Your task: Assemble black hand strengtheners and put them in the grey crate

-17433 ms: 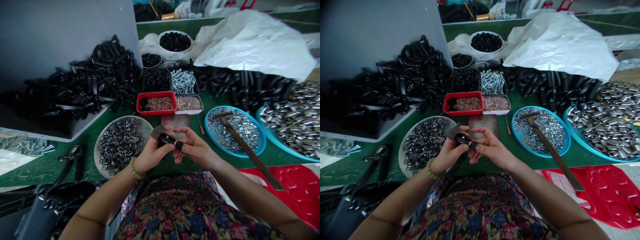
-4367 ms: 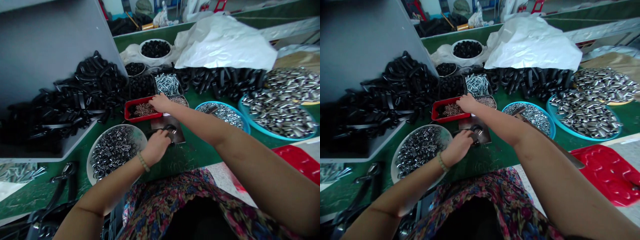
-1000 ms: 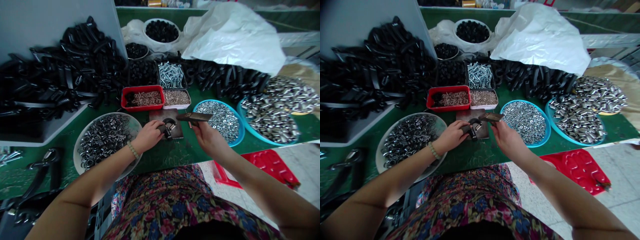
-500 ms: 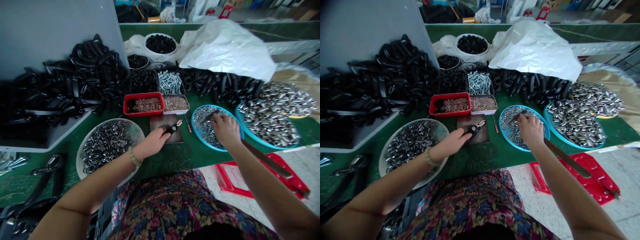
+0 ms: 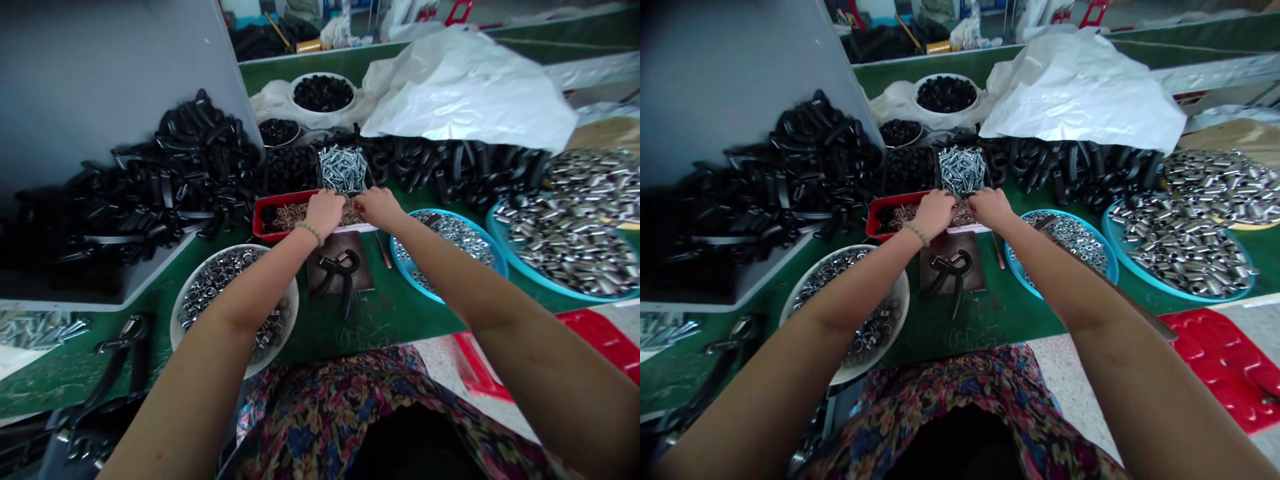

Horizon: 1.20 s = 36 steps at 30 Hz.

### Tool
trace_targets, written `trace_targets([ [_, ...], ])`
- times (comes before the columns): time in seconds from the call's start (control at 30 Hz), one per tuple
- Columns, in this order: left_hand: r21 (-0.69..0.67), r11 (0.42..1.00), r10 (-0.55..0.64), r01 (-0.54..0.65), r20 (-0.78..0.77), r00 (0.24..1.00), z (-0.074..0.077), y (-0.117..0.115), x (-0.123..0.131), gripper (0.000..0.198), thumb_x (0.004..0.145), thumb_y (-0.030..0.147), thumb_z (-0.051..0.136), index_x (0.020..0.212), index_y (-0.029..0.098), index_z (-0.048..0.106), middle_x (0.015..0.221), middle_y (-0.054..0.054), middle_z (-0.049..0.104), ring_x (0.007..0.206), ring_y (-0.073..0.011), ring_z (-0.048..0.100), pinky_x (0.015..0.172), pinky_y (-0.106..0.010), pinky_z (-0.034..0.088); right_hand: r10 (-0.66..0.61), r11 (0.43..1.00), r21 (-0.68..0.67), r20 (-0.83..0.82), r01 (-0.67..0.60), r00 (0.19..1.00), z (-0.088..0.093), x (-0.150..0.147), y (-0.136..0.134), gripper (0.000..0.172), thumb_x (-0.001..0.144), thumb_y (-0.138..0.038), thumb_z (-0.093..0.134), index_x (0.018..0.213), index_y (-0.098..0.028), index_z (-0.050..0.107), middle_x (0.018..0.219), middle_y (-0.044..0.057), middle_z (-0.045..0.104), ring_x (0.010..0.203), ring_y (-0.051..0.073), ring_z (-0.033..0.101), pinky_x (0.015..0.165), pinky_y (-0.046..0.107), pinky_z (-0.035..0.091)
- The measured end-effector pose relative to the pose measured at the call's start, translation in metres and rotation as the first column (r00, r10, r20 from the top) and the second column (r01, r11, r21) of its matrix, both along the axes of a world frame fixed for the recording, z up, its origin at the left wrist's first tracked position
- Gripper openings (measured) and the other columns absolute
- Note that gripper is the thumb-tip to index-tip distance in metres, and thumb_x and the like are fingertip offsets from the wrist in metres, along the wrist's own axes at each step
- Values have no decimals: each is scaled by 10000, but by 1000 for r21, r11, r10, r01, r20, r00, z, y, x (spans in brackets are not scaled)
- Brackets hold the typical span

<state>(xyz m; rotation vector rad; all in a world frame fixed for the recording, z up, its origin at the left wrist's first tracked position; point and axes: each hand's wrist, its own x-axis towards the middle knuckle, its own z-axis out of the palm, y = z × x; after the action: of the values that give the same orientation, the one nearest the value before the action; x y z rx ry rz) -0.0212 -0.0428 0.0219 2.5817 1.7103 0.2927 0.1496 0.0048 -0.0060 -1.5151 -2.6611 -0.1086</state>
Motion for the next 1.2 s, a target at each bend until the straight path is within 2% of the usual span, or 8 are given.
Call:
trace_targets([
  [0.13,-66,998,-14,10,-51,999,-11,40,22,255,912,212,458,978,133,691,1070,-149,652,1078,-302,521,883,-455,362,-29,997,-81,-204,13,979,2,6,-11,208,791,-148,500,895,-138,679,906,110,676,883,221,577,771,322,412],
  [0.37,0,1000,8,-8,39,999,-27,37,22,257,895,233,476,980,123,692,1081,-153,651,1063,-302,534,900,-469,344,-118,960,-275,-563,-51,818,2,9,-76,206,781,-168,496,897,-175,667,773,29,667,704,159,600,640,274,465],
  [0.53,-23,997,82,-80,118,990,-15,35,28,257,893,218,472,1018,111,670,1097,-157,654,1083,-272,547,939,-440,370,-309,917,-391,-578,77,755,1,10,-85,241,835,-273,468,923,-181,673,729,29,641,573,144,584,443,235,420],
  [0.7,-183,983,96,-7,482,871,0,-6,-2,237,918,173,429,986,119,649,981,-85,706,927,-165,646,906,-309,458,-362,878,-479,-669,-5,650,2,15,-97,241,844,-280,476,978,-170,643,790,46,677,637,153,644,421,215,438],
  [0.83,-381,920,205,92,668,716,-17,-64,-34,167,898,156,482,1005,138,609,925,-41,720,835,-134,679,828,-261,515,-439,826,-562,-691,-45,575,-5,15,-102,207,823,-243,524,978,-152,626,832,68,711,717,172,679,521,256,508],
  [0.97,-288,956,129,50,569,812,-41,-99,-42,170,900,280,543,938,155,651,934,-57,700,905,-182,656,871,-313,507,-356,887,-461,-645,27,676,-13,15,-98,171,816,-236,570,946,-163,653,845,65,715,747,188,665,666,330,535],
  [1.07,-168,982,1,85,457,890,-53,-105,-38,200,911,303,528,902,152,660,1018,-69,656,931,-180,623,909,-313,486,-191,949,-315,-570,2,799,-17,14,-100,141,841,-221,559,909,-175,673,890,70,705,814,196,648,778,355,512],
  [1.2,-92,992,-55,91,336,940,-58,-107,-34,243,935,324,478,978,145,636,1062,-80,626,961,-183,594,919,-303,470,-82,957,-282,-488,-68,869,-21,11,-107,159,870,-204,539,943,-154,671,922,91,683,846,198,632,781,328,496],
])
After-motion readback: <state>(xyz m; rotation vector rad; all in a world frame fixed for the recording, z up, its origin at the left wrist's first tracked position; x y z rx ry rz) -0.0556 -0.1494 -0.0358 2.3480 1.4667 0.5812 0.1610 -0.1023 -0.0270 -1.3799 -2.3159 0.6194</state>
